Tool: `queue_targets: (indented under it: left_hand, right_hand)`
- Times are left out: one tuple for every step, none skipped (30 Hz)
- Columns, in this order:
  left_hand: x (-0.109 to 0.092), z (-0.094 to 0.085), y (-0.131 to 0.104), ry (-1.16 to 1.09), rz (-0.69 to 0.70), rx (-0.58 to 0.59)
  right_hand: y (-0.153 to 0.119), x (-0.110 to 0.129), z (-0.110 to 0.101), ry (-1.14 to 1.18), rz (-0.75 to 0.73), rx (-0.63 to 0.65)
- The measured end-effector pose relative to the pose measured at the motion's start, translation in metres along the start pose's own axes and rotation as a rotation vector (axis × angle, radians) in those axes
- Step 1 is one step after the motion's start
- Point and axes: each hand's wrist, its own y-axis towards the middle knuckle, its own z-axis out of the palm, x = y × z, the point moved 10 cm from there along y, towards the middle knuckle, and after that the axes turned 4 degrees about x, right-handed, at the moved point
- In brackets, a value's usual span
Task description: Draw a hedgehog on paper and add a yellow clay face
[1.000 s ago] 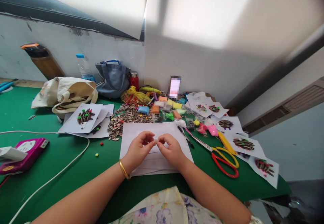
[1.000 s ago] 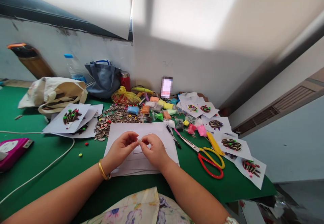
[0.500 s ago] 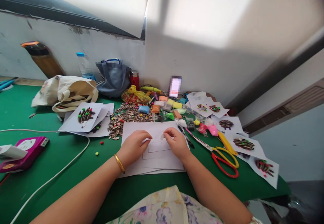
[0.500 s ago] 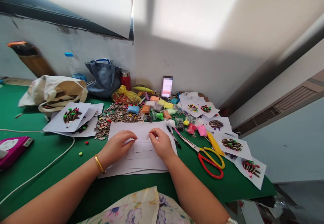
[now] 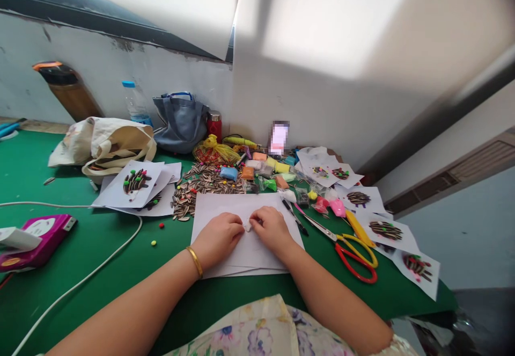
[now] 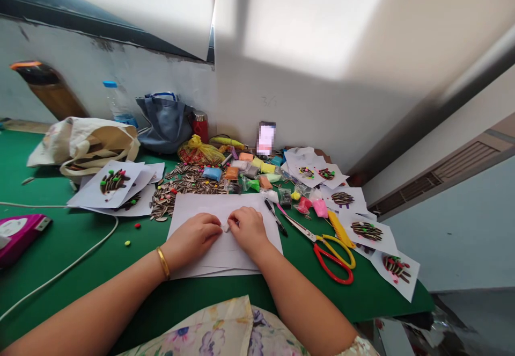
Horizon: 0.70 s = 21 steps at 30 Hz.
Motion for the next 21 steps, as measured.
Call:
queue_targets:
  left_hand:
    - [-0.001,0.0,0.0,0.004,0.0,0.004]
    - [-0.001,0.0,0.0,0.007,-0.001,0.007]
    - [-0.001,-0.001,0.0,0.011,-0.003,0.007]
    - [-0.001,-0.002,0.0,0.015,-0.005,0.005]
    - [-0.001,-0.003,0.0,0.019,-0.007,0.002]
    - [-0.001,-0.004,0.0,0.025,-0.008,-0.002]
    - [-0.001,-0.004,0.0,0.031,-0.009,-0.004]
    - [-0.001,-0.005,0.0,0.038,-0.01,-0.004]
    - [0.0,-0.005,0.0,0.044,-0.011,-0.001]
    - [0.0,-0.005,-0.001,0.051,-0.014,0.001]
    - [0.001,-0.005,-0.001,0.057,-0.019,0.004]
    - [0.001,-0.005,-0.002,0.064,-0.026,0.009]
    - [0.002,-0.005,-0.002,0.071,-0.032,0.016]
    - [0.003,-0.004,-0.003,0.076,-0.036,0.028]
    - [0.004,-0.003,-0.003,0.08,-0.037,0.042]
    - [0.004,-0.002,-0.004,0.083,-0.036,0.059]
    - [0.004,-0.001,-0.004,0.085,-0.034,0.077]
    - [0.005,0.0,-0.004,0.087,-0.031,0.093]
    - [0.006,0.001,-0.005,0.089,-0.028,0.109]
    - [0.006,0.002,-0.005,0.092,-0.025,0.122]
    - [0.007,0.002,-0.005,0.096,-0.022,0.133]
  right_hand:
    - [0.0,-0.002,-0.003,0.039,-0.008,-0.01]
    - [0.0,-0.005,-0.007,0.096,-0.018,-0.03]
    - [0.0,-0.009,-0.013,0.171,-0.023,-0.063]
    - [0.0,-0.015,-0.021,0.271,-0.014,-0.106]
    - [0.0,-0.025,-0.03,0.38,0.017,-0.157]
    - [-0.001,-0.038,-0.037,0.5,0.069,-0.208]
    - [-0.002,-0.052,-0.043,0.626,0.134,-0.249]
    - [-0.003,-0.062,-0.047,0.688,0.171,-0.269]
    - [-0.003,-0.07,-0.049,0.735,0.196,-0.28]
    - [-0.003,-0.076,-0.051,0.772,0.217,-0.281]
    - [-0.002,-0.082,-0.051,0.798,0.232,-0.278]
    - [-0.002,-0.086,-0.05,0.825,0.248,-0.271]
    - [-0.002,-0.09,-0.048,0.848,0.263,-0.261]
    - [-0.002,-0.093,-0.045,0.864,0.276,-0.251]
    - [-0.002,-0.095,-0.042,0.873,0.286,-0.239]
    - [-0.002,-0.096,-0.039,0.875,0.292,-0.229]
    - [-0.001,-0.097,-0.036,0.871,0.296,-0.221]
    - [-0.001,-0.098,-0.035,0.863,0.298,-0.215]
    - [-0.001,-0.098,-0.034,0.849,0.298,-0.21]
    - [-0.001,-0.098,-0.033,0.832,0.296,-0.207]
    - [-0.001,-0.097,-0.033,0.811,0.292,-0.206]
